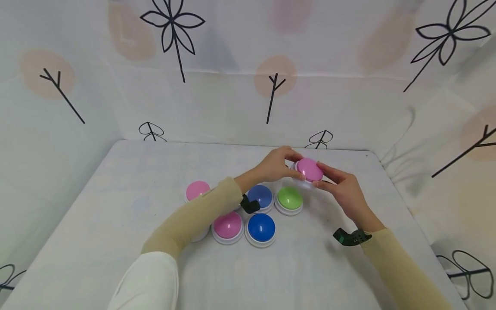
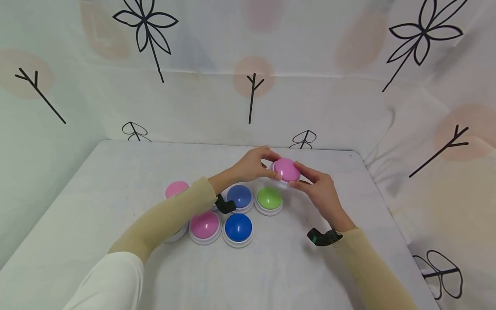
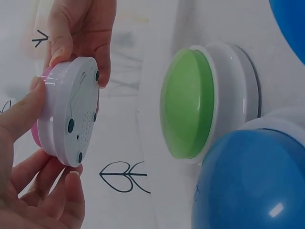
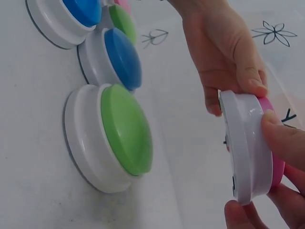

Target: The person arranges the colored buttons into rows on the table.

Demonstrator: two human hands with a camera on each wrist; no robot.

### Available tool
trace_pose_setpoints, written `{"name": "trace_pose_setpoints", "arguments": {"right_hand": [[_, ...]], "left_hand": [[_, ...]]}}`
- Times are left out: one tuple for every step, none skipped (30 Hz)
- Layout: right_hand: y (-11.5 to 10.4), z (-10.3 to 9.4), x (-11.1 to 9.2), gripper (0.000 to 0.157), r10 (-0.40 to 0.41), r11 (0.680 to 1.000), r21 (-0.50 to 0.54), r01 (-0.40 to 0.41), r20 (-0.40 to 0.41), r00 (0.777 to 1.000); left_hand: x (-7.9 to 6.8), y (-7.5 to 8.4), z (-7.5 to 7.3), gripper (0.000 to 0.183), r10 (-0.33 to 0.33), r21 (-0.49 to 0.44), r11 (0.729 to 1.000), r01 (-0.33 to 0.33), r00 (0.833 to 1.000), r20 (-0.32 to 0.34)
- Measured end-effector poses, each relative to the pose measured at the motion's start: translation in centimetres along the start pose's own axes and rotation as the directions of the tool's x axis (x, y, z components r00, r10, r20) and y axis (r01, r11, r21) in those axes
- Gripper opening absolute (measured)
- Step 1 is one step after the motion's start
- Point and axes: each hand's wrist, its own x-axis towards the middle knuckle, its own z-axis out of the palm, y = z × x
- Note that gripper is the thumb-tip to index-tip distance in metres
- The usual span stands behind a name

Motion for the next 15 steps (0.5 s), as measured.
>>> {"name": "trace_pose_setpoints", "arguments": {"right_hand": [[0.1, 0.1, -0.2, 0.068, 0.0, 1.0, -0.004, 0.0, 0.004, 1.0], [0.1, 0.1, -0.3, 0.068, 0.0, 1.0, -0.007, 0.0, 0.008, 1.0], [0.2, 0.2, -0.5, 0.068, 0.001, 1.0, -0.01, 0.0, 0.012, 1.0], [0.3, 0.2, -0.6, 0.068, 0.0, 1.0, -0.014, 0.0, 0.014, 1.0], [0.3, 0.3, -0.8, 0.068, -0.001, 1.0, -0.015, 0.002, 0.016, 1.0], [0.4, 0.3, -1.0, 0.068, 0.002, 1.0, -0.021, -0.001, 0.019, 1.0], [0.4, 0.3, -1.2, 0.068, 0.003, 1.0, -0.023, -0.002, 0.021, 1.0], [0.5, 0.3, -1.3, 0.067, 0.003, 1.0, -0.02, -0.003, 0.024, 1.0], [0.6, 0.4, -1.5, 0.067, 0.003, 1.0, -0.02, -0.002, 0.024, 1.0], [0.6, 0.4, -1.7, 0.067, 0.0, 1.0, -0.02, 0.001, 0.023, 1.0], [0.7, 0.4, -1.8, 0.067, -0.001, 1.0, -0.018, 0.002, 0.023, 1.0], [0.7, 0.4, -2.0, 0.066, -0.002, 1.0, -0.02, 0.003, 0.022, 1.0], [0.8, 0.4, -2.2, 0.066, -0.005, 1.0, -0.016, 0.006, 0.022, 1.0], [0.8, 0.4, -2.3, 0.066, -0.007, 1.0, -0.014, 0.008, 0.022, 1.0], [0.9, 0.4, -2.5, 0.066, -0.009, 1.0, -0.017, 0.009, 0.022, 1.0]], "left_hand": [[-0.2, 0.0, 0.1, 0.056, 0.002, -0.007, 1.0, -0.002, 1.0, 0.004], [-0.5, 0.0, 0.2, 0.056, 0.001, -0.014, 1.0, -0.001, 1.0, 0.007], [-0.7, 0.0, 0.4, 0.056, 0.0, -0.017, 1.0, 0.0, 1.0, 0.008], [-0.9, 0.0, 0.5, 0.055, -0.001, -0.02, 1.0, 0.001, 1.0, 0.011], [-1.0, -0.1, 0.6, 0.055, -0.003, -0.024, 1.0, 0.004, 1.0, 0.016], [-1.2, -0.1, 0.8, 0.055, -0.005, -0.028, 1.0, 0.006, 1.0, 0.019], [-1.3, -0.1, 0.9, 0.054, -0.006, -0.031, 1.0, 0.007, 1.0, 0.023], [-1.5, -0.1, 1.0, 0.053, -0.008, -0.037, 0.999, 0.009, 1.0, 0.024], [-1.6, -0.1, 1.1, 0.053, -0.009, -0.043, 0.999, 0.01, 1.0, 0.025], [-1.6, -0.1, 1.2, 0.053, -0.009, -0.049, 0.999, 0.011, 1.0, 0.027], [-1.7, -0.1, 1.3, 0.052, -0.007, -0.051, 0.999, 0.009, 1.0, 0.03], [-1.8, -0.1, 1.4, 0.052, -0.005, -0.051, 0.999, 0.006, 0.999, 0.032], [-1.8, -0.1, 1.5, 0.052, 0.001, -0.052, 0.999, 0.001, 0.999, 0.036], [-1.9, -0.1, 1.6, 0.052, 0.004, -0.051, 0.999, -0.002, 0.999, 0.039], [-2.0, -0.1, 1.6, 0.052, 0.005, -0.046, 0.999, -0.003, 0.999, 0.044]]}}
